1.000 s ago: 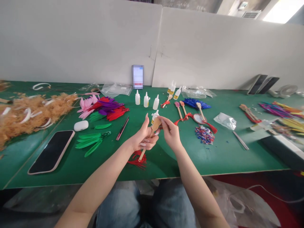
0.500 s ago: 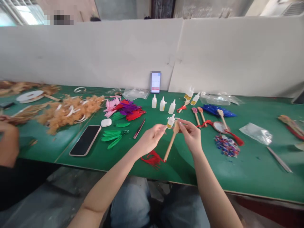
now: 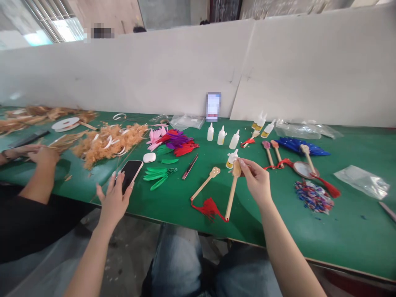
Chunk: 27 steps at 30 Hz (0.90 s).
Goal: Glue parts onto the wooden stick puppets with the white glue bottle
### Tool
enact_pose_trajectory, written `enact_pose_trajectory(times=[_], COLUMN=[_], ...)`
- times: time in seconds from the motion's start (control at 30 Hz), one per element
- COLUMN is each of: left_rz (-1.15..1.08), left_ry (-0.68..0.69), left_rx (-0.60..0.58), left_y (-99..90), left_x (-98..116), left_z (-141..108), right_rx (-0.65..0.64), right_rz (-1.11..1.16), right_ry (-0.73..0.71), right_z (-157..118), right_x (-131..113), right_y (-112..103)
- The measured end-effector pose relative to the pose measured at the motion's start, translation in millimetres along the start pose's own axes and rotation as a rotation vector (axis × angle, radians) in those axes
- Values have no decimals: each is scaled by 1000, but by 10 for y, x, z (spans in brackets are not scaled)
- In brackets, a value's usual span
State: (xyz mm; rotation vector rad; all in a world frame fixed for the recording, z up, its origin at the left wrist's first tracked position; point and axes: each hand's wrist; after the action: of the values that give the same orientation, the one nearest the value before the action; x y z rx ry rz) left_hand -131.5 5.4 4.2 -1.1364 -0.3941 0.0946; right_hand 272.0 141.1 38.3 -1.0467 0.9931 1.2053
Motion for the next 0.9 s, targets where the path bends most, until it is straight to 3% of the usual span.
enact_pose_trajectory(times=[0.27,0.63,0.9], left_rz=[-97,-56,-14], left_ry=[-9,-38,27], left_rx=[177,162,12], left_y=[-14,-39,-37], left_x=[59,111,72], left_z=[-96,-260,-161], right_rx=[39,25,46], right_rz=[-52,-110,-114], right_ry=[13,-3,-2], right_z=[17,26,24], right_x=[66,100,109], right_y=[-16,-28,-30])
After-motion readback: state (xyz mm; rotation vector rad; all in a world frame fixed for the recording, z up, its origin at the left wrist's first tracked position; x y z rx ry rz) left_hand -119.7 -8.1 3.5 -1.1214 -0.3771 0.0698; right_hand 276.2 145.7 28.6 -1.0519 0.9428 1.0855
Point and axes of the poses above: each hand's wrist, its own z-axis towards the middle knuckle, its own y-axis out of the palm, x = y × z, and after that the axes turned 6 degrees about -z, right-handed
